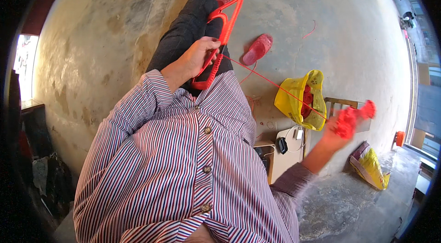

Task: The recorder is wrapping a red plastic clothes hanger with a length of red string/rope while sitting on the floor.

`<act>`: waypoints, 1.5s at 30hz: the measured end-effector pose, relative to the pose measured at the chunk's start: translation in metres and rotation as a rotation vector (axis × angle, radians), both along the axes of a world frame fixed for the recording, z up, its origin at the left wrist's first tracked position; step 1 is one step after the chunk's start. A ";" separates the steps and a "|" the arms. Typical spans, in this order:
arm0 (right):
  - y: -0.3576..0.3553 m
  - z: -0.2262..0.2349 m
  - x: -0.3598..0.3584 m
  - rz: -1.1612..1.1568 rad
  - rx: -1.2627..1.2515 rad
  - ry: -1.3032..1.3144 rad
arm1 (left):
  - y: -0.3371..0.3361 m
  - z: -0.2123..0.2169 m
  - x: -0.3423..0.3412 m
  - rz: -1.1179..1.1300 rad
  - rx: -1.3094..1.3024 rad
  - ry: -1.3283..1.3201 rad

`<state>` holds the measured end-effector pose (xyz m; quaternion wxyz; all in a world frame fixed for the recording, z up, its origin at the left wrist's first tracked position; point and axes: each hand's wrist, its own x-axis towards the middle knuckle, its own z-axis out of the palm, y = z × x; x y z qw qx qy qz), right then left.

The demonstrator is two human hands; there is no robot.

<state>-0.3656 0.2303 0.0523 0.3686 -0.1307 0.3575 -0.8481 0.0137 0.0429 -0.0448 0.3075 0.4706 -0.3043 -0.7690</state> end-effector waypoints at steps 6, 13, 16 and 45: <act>-0.028 -0.074 0.119 0.749 -0.118 -0.777 | 0.047 0.057 -0.003 -0.193 -1.005 -0.584; -0.069 -0.076 0.205 1.178 0.268 0.133 | 0.058 0.093 0.002 -0.093 -0.219 0.411; -0.109 -0.063 0.169 1.108 -0.023 -0.015 | 0.030 0.096 0.034 0.114 -0.348 0.383; -0.129 -0.008 0.103 0.274 -0.033 -0.035 | 0.002 -0.006 0.000 -0.119 0.035 0.052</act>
